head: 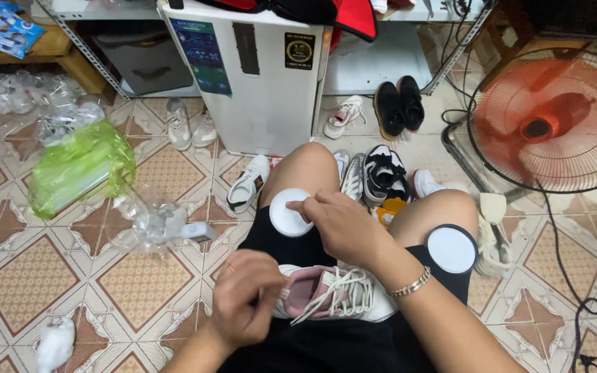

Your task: Cleaning a pair of white sneakers using cream and a cloth.

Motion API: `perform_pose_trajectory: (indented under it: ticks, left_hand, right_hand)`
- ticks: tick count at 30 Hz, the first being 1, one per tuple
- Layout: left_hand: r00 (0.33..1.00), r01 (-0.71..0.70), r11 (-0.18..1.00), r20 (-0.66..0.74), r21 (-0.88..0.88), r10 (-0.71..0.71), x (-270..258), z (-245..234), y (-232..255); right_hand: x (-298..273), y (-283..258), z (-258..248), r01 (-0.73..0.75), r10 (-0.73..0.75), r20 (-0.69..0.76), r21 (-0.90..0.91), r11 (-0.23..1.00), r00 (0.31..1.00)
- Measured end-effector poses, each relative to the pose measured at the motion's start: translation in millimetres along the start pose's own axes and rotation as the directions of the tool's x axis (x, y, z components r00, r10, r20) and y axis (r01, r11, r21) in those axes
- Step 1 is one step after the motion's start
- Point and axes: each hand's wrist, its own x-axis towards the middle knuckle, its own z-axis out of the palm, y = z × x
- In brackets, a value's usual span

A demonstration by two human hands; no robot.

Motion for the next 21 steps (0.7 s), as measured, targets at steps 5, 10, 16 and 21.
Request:
perform_pose_trajectory:
  ticks: [5, 10, 16, 21]
  left_hand:
    - [0.898, -0.34, 0.939, 0.279, -0.049, 0.34, 5, -14, 11]
    - [0.732, -0.478, 0.878, 0.545, -0.015, 0.409, 12, -8, 14]
    - [0.716, -0.366, 0.93, 0.642, 0.014, 0.272, 16, 5, 14]
    - [0.7, -0.308, 0.95, 0.689, 0.054, 0.188, 18, 11, 15]
  right_hand:
    - [2, 7, 13, -0.007, 0.009, 0.038, -0.05, 0.999, 0.999]
    - [1, 8, 14, 0.067, -0.068, -0.019, -0.053, 0.996, 0.997]
    - [-10, 11, 14, -0.004, 0.078, -0.178, 0.38, 0.925, 0.981]
    - [-63, 5, 2, -0.08, 0.39, -0.204, 0.795, 0.601, 0.898]
